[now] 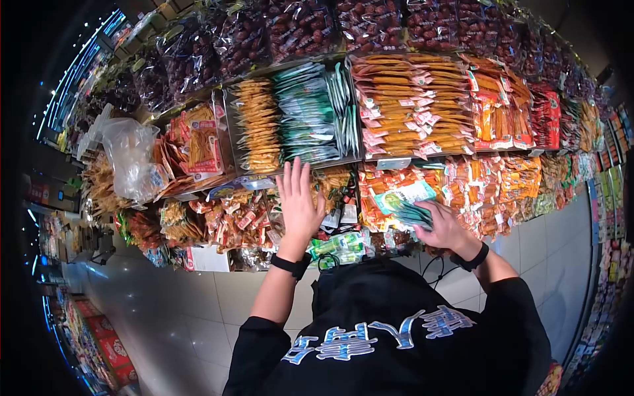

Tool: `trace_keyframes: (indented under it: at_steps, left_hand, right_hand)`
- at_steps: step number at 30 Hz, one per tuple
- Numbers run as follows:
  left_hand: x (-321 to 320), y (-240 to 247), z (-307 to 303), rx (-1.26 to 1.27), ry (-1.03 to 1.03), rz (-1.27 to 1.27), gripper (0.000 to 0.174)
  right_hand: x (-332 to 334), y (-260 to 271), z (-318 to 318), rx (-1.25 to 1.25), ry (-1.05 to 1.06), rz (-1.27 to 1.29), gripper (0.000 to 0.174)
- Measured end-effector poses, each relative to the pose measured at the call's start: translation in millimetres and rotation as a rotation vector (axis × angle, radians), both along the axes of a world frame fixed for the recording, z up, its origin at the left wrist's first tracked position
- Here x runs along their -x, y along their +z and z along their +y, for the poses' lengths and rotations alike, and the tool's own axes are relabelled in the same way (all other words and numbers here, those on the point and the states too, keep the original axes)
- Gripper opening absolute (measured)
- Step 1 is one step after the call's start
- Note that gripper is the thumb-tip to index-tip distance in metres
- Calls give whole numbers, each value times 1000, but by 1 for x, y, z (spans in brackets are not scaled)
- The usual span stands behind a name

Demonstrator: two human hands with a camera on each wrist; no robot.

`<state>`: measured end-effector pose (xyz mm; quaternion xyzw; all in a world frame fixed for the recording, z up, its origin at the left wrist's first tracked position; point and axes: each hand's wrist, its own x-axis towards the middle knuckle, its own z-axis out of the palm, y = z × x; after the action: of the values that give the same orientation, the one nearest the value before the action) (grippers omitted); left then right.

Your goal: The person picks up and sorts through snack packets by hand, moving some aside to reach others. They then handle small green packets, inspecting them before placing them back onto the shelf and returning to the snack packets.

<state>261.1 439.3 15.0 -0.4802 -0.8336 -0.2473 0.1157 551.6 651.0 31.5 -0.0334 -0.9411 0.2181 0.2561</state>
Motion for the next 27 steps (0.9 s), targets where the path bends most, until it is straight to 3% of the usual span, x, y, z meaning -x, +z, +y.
trace_keyframes:
  at_steps: [3, 4, 5, 6, 7, 8, 10, 15, 20, 23, 27]
  left_hand:
    - [8, -12, -3, 77, -49, -10, 80]
    - [10, -14, -4, 83, -61, -6, 81]
    - [12, -16, -6, 88, -74, -4, 82]
    - [14, -18, -6, 81, -85, 1, 84]
    - [16, -21, -7, 84, -98, 12, 90]
    - [18, -24, -9, 87, -109, 15, 90]
    - [23, -25, -11, 86, -136, 27, 89]
    - [32, -23, -20, 106, -212, -17, 88]
    - [42, -28, -22, 124, -260, -52, 89]
    - [45, -33, -22, 122, -275, -9, 89]
    - [48, -36, -23, 77, -292, -14, 85]
  right_hand:
    - [43, 36, -26, 140, -53, 64, 61]
    - [68, 50, -30, -48, -95, 224, 63]
    - [88, 66, -38, 141, -176, 166, 65]
    - [110, 81, -41, 91, -220, 213, 64]
    - [135, 97, -44, -222, -281, 289, 64]
    - [156, 105, -42, 159, -252, 288, 66]
    - [197, 117, -45, 67, -459, 237, 65]
    - [277, 79, -22, -267, -644, 16, 68]
    - [297, 65, -30, -364, -725, -12, 68]
    - [291, 67, -35, -227, -750, -44, 70]
    - [292, 57, -29, -327, -713, 46, 71]
